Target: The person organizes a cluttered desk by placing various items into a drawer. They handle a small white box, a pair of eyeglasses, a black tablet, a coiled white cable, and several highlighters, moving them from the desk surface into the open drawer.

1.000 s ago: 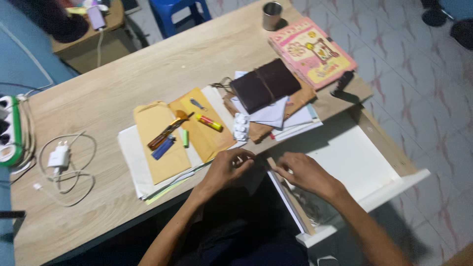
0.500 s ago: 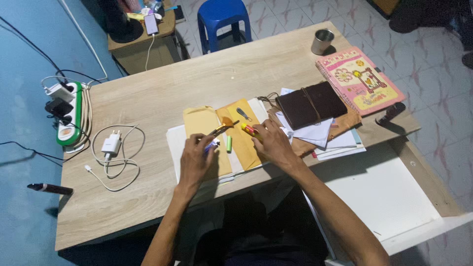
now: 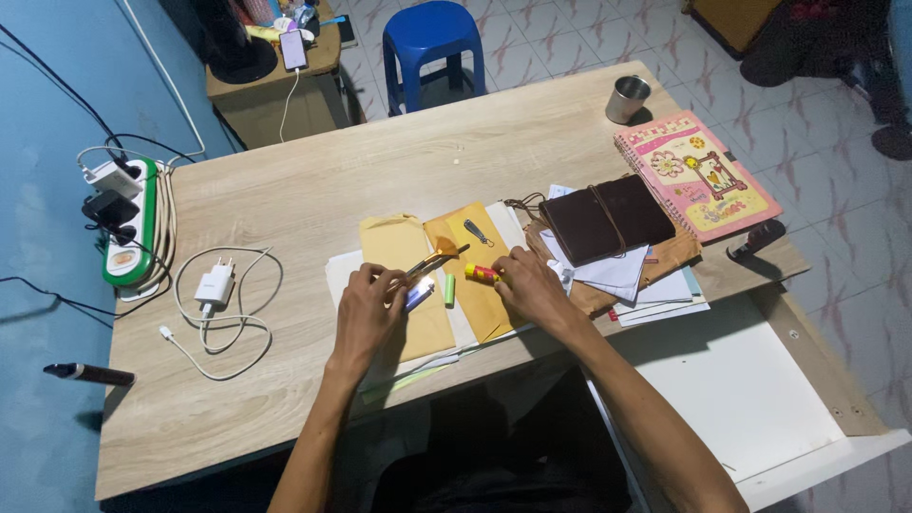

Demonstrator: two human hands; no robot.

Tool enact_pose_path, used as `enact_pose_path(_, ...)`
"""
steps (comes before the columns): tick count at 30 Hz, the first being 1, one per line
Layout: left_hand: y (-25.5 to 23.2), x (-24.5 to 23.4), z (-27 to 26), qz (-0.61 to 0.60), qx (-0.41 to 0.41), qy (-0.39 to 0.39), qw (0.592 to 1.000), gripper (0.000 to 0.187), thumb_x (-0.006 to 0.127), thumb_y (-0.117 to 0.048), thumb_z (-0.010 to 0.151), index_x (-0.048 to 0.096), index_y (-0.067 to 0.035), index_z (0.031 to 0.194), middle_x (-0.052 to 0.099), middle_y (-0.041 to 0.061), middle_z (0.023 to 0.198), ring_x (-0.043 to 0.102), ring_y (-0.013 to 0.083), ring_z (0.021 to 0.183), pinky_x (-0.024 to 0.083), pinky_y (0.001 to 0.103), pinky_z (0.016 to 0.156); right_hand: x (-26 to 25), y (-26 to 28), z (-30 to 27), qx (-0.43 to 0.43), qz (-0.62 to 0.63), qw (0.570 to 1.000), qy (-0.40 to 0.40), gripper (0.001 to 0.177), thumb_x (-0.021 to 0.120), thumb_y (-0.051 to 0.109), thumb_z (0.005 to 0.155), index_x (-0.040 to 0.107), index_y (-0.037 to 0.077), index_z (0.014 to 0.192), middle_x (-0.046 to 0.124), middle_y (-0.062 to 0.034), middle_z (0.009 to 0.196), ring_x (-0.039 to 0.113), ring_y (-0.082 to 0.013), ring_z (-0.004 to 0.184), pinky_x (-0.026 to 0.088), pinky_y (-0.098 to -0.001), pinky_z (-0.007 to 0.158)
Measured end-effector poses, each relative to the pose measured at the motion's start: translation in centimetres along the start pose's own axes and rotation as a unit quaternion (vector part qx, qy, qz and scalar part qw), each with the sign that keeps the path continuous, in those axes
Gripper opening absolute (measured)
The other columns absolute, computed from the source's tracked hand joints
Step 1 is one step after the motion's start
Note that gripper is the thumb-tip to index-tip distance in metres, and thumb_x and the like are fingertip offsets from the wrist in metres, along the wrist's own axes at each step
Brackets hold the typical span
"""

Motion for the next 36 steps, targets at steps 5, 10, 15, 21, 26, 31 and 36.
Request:
enact_pose_path(5,-2.7,3.2,0.2,-0.037,0.016,0.051,0.998,0.022,0.076,-0.028,0.087,0.075,-0.007,0.096,0.069,0.014,0.093,0.07,0.0303,0.079,0.058,0.043,0.07,-4.4,0.4,-2.9,-0.091,0.089,0.988,-0.083,0.031,0.079,0.015,0.082,0.072,0.008,0.112,0.063,-0.012,0.109,0.068,-0.0278,0.097,0.058,-0.0394,0.085)
enact_pose_path(10,-5.0,7.1,0.9,-0.007,0.034,0.043,0.998,0.023,0.078,-0.025,0.084,0.073,-0.004,0.091,0.068,0.017,0.086,0.068,0.035,0.078,0.054,0.048,0.068,-8.4,-3.3,-8.4,-0.012,0.178,0.984,-0.003,0.025,0.077,0.017,0.084,0.072,0.012,0.109,0.062,-0.0062,0.107,0.073,-0.0225,0.09,0.063,-0.0346,0.079)
enact_pose_path(15,-7.7,7.5,1.7,0.021,0.033,0.038,0.999,0.024,0.078,-0.027,0.089,0.074,-0.004,0.086,0.071,0.017,0.081,0.067,0.0345,0.076,0.053,0.048,0.069,-12.1,-12.1,-17.4,-0.043,0.067,0.997,0.001,0.028,0.082,0.011,0.074,0.076,0.012,0.102,0.071,-0.0057,0.098,0.066,-0.0265,0.099,0.051,-0.0409,0.092)
enact_pose_path(21,-17.5,13.9,0.9,-0.205,0.022,0.188,0.96,0.026,0.079,-0.024,0.081,0.081,-0.009,0.102,0.081,0.007,0.091,0.071,0.0201,0.07,0.058,0.033,0.066,-13.3,-29.2,-30.3,0.219,-0.077,0.97,0.076,0.025,0.075,0.004,0.078,0.078,0.014,0.1,0.071,-0.0048,0.105,0.062,-0.0259,0.11,0.049,-0.0397,0.099)
enact_pose_path(26,-30.5,24.2,-3.5,-0.234,0.141,0.34,0.9,0.027,0.077,-0.024,0.089,0.077,-0.005,0.107,0.078,0.012,0.092,0.075,0.019,0.077,0.059,0.035,0.07,-12.7,-34.6,-36.1,0.324,-0.138,0.933,0.076,0.026,0.078,0.004,0.074,0.08,0.015,0.096,0.062,-0.0072,0.11,0.054,-0.0259,0.119,0.045,-0.0382,0.103)
enact_pose_path(31,-39.3,31.3,-7.0,-0.243,0.148,0.412,0.866,0.029,0.076,-0.028,0.087,0.078,-0.006,0.105,0.079,0.014,0.096,0.077,0.0239,0.075,0.061,0.039,0.074,-12.7,-37.0,-37.3,0.326,-0.17,0.926,0.08,0.018,0.082,0.014,0.071,0.081,0.017,0.089,0.058,-0.0096,0.115,0.049,-0.0298,0.121,0.043,-0.0406,0.099)
enact_pose_path(36,-43.5,36.8,-8.4,-0.239,0.184,0.427,0.852,0.026,0.074,-0.027,0.089,0.079,-0.006,0.102,0.079,0.015,0.09,0.077,0.0268,0.077,0.06,0.041,0.076,-12.5,-37.3,-37.7,0.344,-0.181,0.914,0.113,0.022,0.073,0.005,0.08,0.083,0.019,0.094,0.058,-0.0098,0.115,0.048,-0.029,0.119,0.041,-0.0395,0.1)
Point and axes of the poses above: each hand's wrist, its own z-axis towards the middle knuckle, its own x-axis out of the palm, y = z × x, the point moved 7 cm from there along z, towards the middle knuckle
